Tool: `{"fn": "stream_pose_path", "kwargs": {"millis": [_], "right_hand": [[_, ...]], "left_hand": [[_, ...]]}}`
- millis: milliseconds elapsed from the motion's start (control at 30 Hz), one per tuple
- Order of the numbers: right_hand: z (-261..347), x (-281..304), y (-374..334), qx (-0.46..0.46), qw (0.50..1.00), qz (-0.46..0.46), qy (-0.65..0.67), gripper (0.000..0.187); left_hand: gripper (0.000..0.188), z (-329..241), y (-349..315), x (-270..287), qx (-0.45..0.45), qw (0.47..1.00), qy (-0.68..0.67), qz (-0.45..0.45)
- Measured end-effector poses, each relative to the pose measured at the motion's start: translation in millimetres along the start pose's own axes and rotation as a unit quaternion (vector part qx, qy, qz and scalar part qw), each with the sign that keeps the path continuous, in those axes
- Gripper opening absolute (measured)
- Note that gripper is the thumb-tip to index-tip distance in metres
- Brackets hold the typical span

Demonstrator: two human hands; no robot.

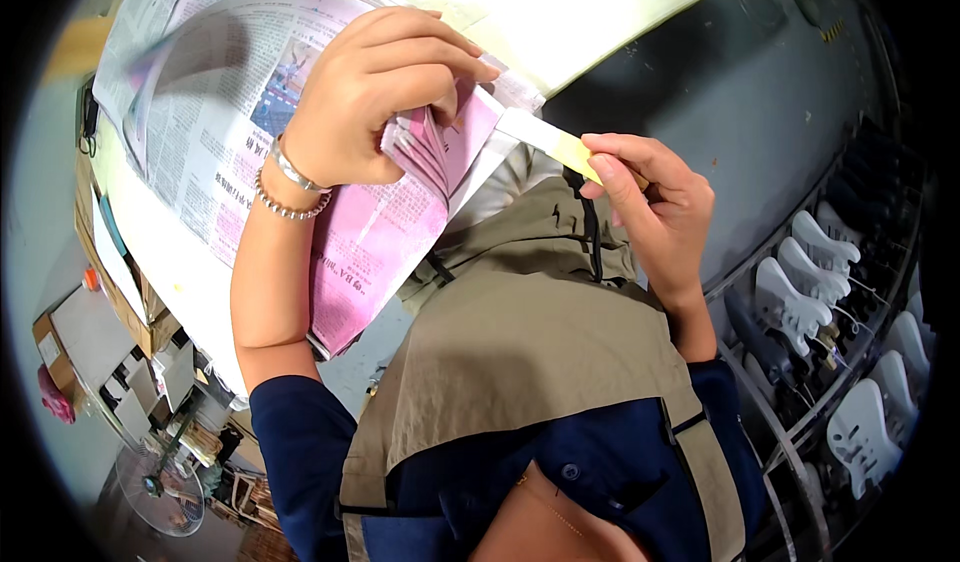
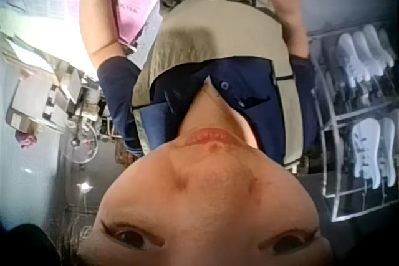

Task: The person uses a yellow utility knife to carefully separate the pages of a pink and white booklet or magazine. They hold the booklet open with their left hand and run the blade along the spine with their right hand to split the pages.

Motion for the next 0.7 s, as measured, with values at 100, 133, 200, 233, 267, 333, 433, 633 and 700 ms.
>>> {"fn": "stream_pose_path", "kwargs": {"millis": [100,133,200,233,267,333,433,633,700], "right_hand": [[-0.2,0.1,2.3,-0.002,1.000,0.000,-0.009,0.013],[0.0,0.0,3.0,-0.002,1.000,0.001,-0.013,0.013],[0.5,-0.4,3.3,-0.006,1.000,0.001,-0.018,0.012],[0.6,-0.8,3.3,-0.007,1.000,0.002,-0.020,0.012],[0.3,-1.0,3.2,-0.008,1.000,0.000,-0.018,0.012],[0.1,-1.6,3.8,-0.010,1.000,-0.001,-0.015,0.012],[-0.1,-2.4,3.7,-0.001,1.000,-0.004,-0.008,0.012],[1.5,-2.4,4.8,0.005,0.999,-0.002,-0.036,0.012],[1.5,-2.6,5.2,0.003,0.999,-0.004,-0.033,0.012]], "left_hand": [[0.055,-5.1,2.0,3.9,-0.010,0.999,0.043,-0.001],[0.052,-6.1,1.6,3.4,-0.009,0.998,0.055,0.000],[0.039,-9.1,2.3,3.9,-0.010,0.998,0.064,0.005],[0.038,-9.3,2.1,3.0,-0.011,0.997,0.071,0.003],[0.037,-9.2,1.3,1.4,-0.012,0.997,0.078,0.002],[0.034,-9.2,1.4,0.6,-0.012,0.996,0.085,-0.002],[0.031,-9.7,2.2,0.1,-0.014,0.996,0.089,-0.005],[0.024,-12.6,3.5,3.5,-0.025,0.996,0.089,-0.006],[0.022,-13.3,2.4,3.3,-0.032,0.995,0.098,-0.013]]}}
Point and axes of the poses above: each hand's wrist, its own y-axis towards the middle knuckle, its own x-axis out of the back of the hand, z = x × y, the point moved 5 cm from there along y, towards the middle knuckle, and after that the axes turned 6 degrees about y, right-handed, at the moved point
